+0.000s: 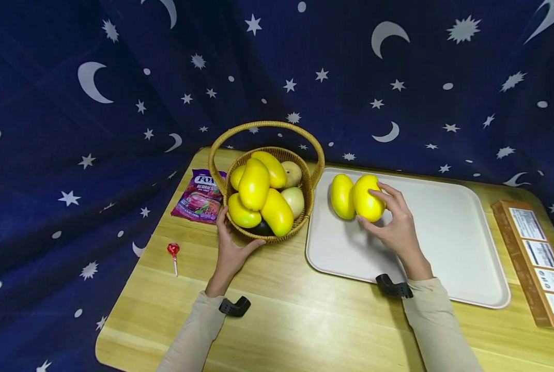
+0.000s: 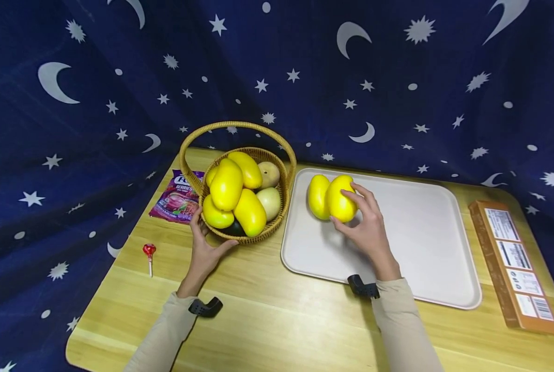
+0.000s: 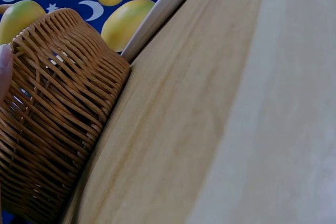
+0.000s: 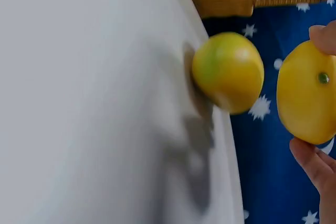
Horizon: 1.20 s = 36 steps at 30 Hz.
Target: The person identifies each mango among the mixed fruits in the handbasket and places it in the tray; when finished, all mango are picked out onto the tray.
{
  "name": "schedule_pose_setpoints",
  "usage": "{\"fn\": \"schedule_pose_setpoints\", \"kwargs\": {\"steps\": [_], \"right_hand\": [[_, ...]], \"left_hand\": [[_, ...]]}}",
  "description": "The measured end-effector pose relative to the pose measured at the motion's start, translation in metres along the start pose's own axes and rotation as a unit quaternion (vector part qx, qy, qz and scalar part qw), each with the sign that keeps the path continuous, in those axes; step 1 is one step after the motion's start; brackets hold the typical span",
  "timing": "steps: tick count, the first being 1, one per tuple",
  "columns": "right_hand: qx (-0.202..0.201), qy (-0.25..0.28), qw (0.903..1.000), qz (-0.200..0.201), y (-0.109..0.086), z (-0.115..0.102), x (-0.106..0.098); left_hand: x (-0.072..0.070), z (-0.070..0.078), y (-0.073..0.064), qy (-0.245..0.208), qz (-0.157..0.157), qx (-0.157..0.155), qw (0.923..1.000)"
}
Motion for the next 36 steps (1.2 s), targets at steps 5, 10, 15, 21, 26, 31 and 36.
{"fn": "schedule_pose_setpoints", "kwargs": {"steps": [5, 10, 15, 21, 26, 31, 36], "right_hand": [[0.046, 0.003, 0.9989, 0.006, 0.001, 0.016, -0.004], [0.084, -0.010, 0.9963, -0.007, 0.002, 0.029, -0.006], [0.113, -0.032, 0.9922, -0.043, 0.004, 0.037, -0.004], [0.124, -0.049, 0.9889, -0.066, 0.006, 0.045, 0.000], [0.128, -0.036, 0.9886, -0.071, 0.007, 0.051, 0.004], [0.130, -0.033, 0.9877, -0.081, 0.008, 0.054, 0.006], [0.129, -0.038, 0.9873, -0.084, 0.008, 0.052, 0.006]], "left_hand": [[-0.001, 0.000, -0.001, -0.002, 0.001, -0.004, 1.0000], [-0.001, 0.001, -0.001, -0.002, 0.000, -0.007, 1.0000], [-0.001, 0.002, -0.001, -0.001, 0.000, -0.006, 1.0000], [0.000, 0.002, -0.001, -0.002, 0.000, 0.000, 1.0000], [0.000, 0.000, -0.001, -0.002, 0.000, 0.000, 1.0000], [0.000, -0.003, -0.001, 0.000, 0.001, 0.002, 1.0000], [-0.001, -0.005, -0.001, -0.001, 0.002, 0.002, 1.0000]]}}
Point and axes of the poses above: each hand's wrist, its own y-axis towards the middle knuckle, its own x-axis out of the palm, z = x × y, the point moved 2 cm from there along y, towards the middle knuckle, and after that the axes turned 6 degrees about x, right-handed, at the moved point
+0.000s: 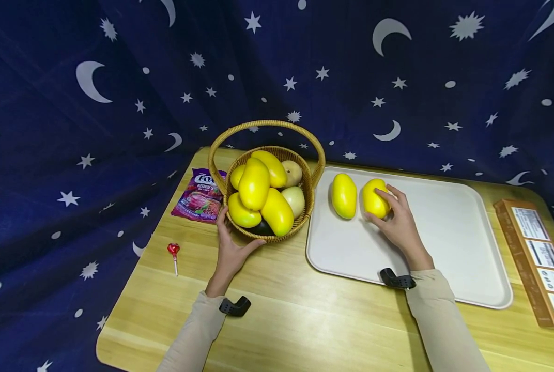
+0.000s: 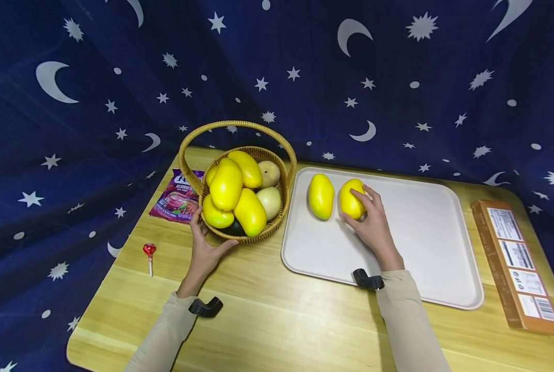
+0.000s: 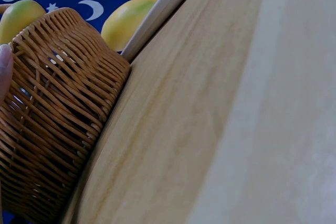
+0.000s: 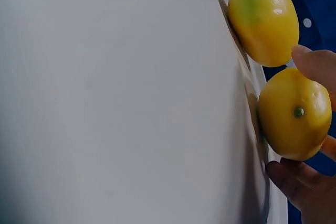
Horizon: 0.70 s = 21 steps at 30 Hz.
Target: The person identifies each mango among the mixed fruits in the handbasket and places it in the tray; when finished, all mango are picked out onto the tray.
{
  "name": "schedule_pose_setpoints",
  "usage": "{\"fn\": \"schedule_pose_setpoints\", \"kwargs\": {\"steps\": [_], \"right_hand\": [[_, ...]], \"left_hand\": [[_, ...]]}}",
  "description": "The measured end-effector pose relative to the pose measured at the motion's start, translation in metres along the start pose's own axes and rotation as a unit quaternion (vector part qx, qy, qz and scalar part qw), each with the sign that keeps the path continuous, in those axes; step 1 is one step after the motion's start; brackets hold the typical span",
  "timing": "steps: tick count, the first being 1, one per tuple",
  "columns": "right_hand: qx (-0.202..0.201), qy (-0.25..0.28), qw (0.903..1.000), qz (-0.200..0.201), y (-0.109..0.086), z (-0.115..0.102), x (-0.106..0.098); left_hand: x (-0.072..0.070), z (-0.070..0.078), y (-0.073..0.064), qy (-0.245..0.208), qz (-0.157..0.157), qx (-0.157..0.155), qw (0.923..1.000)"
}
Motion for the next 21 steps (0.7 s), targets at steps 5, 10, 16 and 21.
{"fn": "schedule_pose_setpoints", "kwargs": {"steps": [5, 10, 16, 21], "right_hand": [[0.005, -0.011, 0.9999, -0.002, -0.0014, -0.0018, -0.0006], [0.014, -0.016, 0.9997, -0.007, -0.0027, -0.0029, -0.0004], [0.018, -0.020, 0.9996, -0.013, -0.0052, -0.0039, -0.0015], [0.004, -0.023, 0.9997, 0.002, -0.0090, -0.0081, -0.0048]], "left_hand": [[0.0004, -0.0005, 0.0000, 0.000, 0.001, 0.001, 1.0000], [0.0003, 0.0003, 0.0001, -0.001, 0.001, 0.005, 1.0000], [-0.0001, 0.0017, 0.0000, 0.000, 0.000, 0.005, 1.0000], [0.0001, 0.0029, 0.0001, 0.001, 0.001, 0.006, 1.0000]]}}
Point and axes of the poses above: each hand's wrist, its own y-axis towards the middle knuckle, its own x-axis out of the palm, z = x × y, the point moved 2 cm from there along y, towards the middle knuckle, and after that the axes turned 6 degrees about x, right-handed, at the moved point
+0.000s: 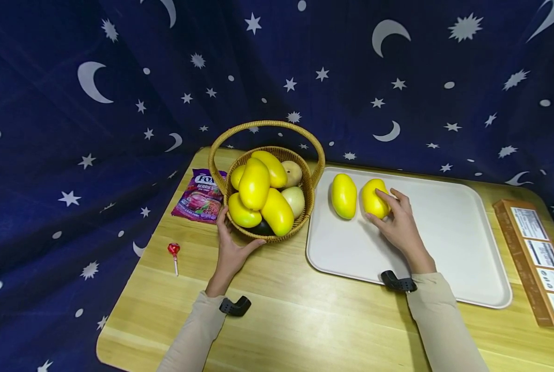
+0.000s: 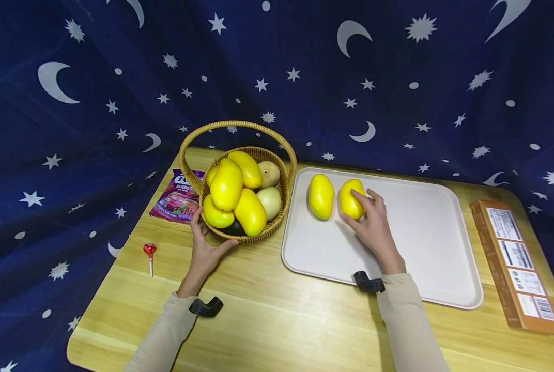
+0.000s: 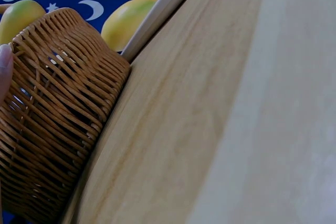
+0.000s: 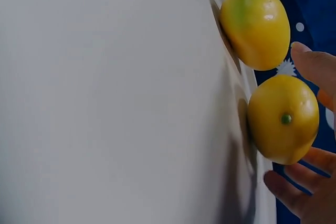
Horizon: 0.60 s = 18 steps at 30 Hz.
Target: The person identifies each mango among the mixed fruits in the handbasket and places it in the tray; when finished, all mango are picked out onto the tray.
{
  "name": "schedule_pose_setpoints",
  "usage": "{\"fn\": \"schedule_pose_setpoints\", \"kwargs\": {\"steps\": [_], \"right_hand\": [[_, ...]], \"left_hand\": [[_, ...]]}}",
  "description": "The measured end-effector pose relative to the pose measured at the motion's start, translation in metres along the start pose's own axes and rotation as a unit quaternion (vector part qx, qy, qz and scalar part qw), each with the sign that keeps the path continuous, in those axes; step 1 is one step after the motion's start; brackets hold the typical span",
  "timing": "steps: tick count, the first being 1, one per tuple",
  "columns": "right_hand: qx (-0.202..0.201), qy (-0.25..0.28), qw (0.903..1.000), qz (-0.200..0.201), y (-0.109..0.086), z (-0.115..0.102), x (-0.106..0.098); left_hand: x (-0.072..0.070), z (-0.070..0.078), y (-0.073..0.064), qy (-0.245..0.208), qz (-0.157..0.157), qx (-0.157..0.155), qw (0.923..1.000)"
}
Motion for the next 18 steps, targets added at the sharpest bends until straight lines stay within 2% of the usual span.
{"fn": "schedule_pose_setpoints", "kwargs": {"steps": [4, 9, 13, 18], "right_hand": [[-0.037, -0.022, 0.9980, 0.046, -0.005, -0.007, -0.003], [-0.111, -0.027, 0.9896, 0.087, -0.013, -0.026, -0.005], [-0.160, -0.007, 0.9841, 0.076, -0.018, -0.045, -0.004], [-0.202, 0.017, 0.9780, 0.049, -0.025, -0.065, 0.005]], "left_hand": [[0.000, 0.000, 0.000, -0.001, 0.000, 0.001, 1.0000], [0.000, 0.000, 0.000, -0.002, -0.003, 0.001, 1.0000], [0.000, 0.001, 0.001, -0.004, -0.003, 0.000, 1.0000], [-0.001, 0.002, 0.001, -0.004, -0.004, -0.008, 0.9999]]}}
Point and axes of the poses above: each hand's wrist, its own y-axis towards the middle knuckle, its own x-axis out of the palm, z = x × y, the point moved 2 cm from there along y, towards the middle knuckle, and after that the axes turned 6 degrees about x, right-handed, at the moved point
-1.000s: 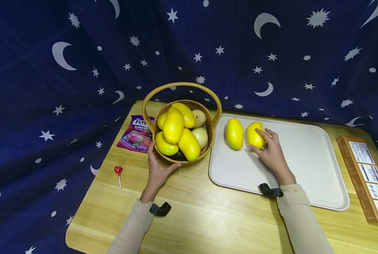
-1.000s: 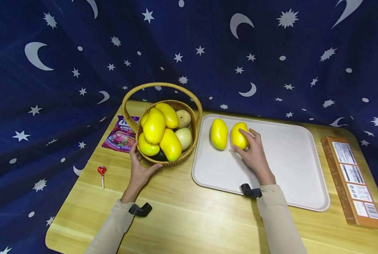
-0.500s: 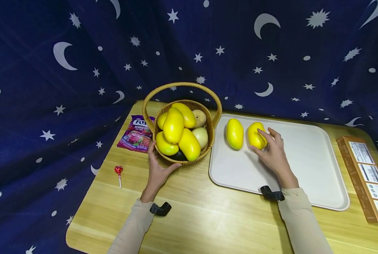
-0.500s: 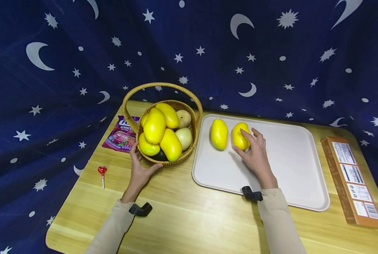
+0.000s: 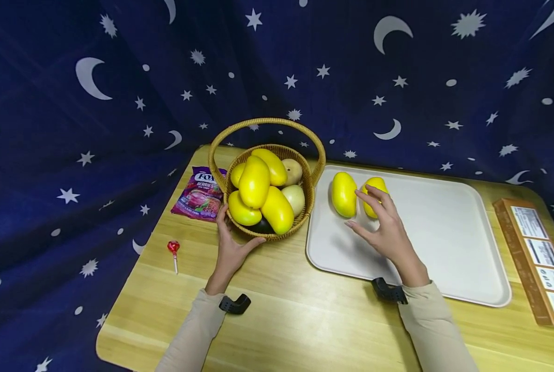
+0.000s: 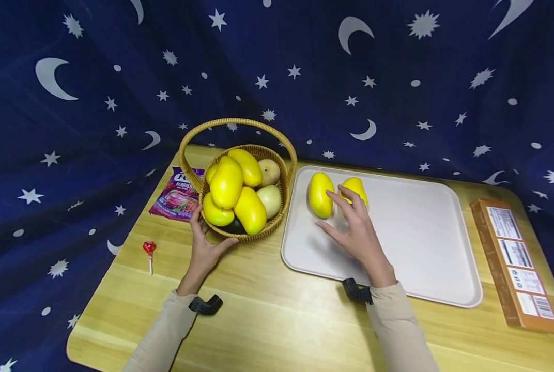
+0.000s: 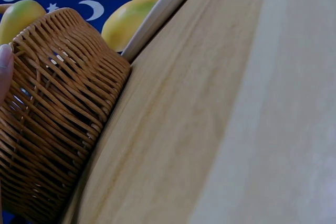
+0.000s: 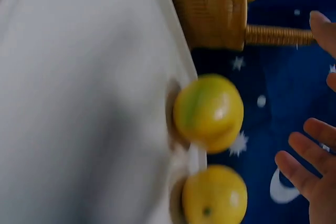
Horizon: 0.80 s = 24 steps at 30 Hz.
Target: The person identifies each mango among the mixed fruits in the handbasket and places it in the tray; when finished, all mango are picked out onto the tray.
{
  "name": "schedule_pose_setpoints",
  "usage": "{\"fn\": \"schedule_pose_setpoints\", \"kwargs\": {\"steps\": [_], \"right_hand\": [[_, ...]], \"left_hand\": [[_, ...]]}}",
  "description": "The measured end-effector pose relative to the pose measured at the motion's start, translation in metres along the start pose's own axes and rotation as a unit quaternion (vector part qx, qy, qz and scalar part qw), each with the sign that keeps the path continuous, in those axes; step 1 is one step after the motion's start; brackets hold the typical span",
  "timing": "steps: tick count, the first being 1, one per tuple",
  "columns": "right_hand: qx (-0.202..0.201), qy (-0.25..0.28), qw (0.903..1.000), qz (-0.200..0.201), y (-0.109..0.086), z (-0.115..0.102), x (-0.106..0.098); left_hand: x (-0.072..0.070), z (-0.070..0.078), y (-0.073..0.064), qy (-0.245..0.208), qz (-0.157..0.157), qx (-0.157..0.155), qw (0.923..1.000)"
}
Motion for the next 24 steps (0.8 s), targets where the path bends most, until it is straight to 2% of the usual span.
{"fn": "schedule_pose_setpoints", "kwargs": {"steps": [4, 9, 15, 24], "right_hand": [[-0.017, 0.026, 0.9993, -0.021, -0.001, -0.016, 0.014], [-0.022, 0.050, 0.9961, -0.069, -0.001, -0.038, 0.037], [-0.057, 0.079, 0.9906, -0.096, 0.011, -0.059, 0.061], [-0.061, 0.051, 0.9856, -0.149, 0.032, -0.077, 0.083]], "left_hand": [[0.001, 0.001, 0.000, 0.001, 0.000, -0.005, 1.0000], [0.000, 0.001, 0.000, 0.005, -0.001, -0.003, 1.0000], [-0.001, 0.002, 0.001, 0.009, 0.002, 0.003, 1.0000], [0.000, 0.008, 0.001, 0.009, 0.000, 0.011, 0.9999]]}}
Point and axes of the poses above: each hand's wrist, its own y-axis towards the middle knuckle, its own x-axis out of the palm, z = x × y, the point moved 2 cm from there along y, towards the middle knuckle, and after that the axes turned 6 degrees about x, right-handed, at the moved point
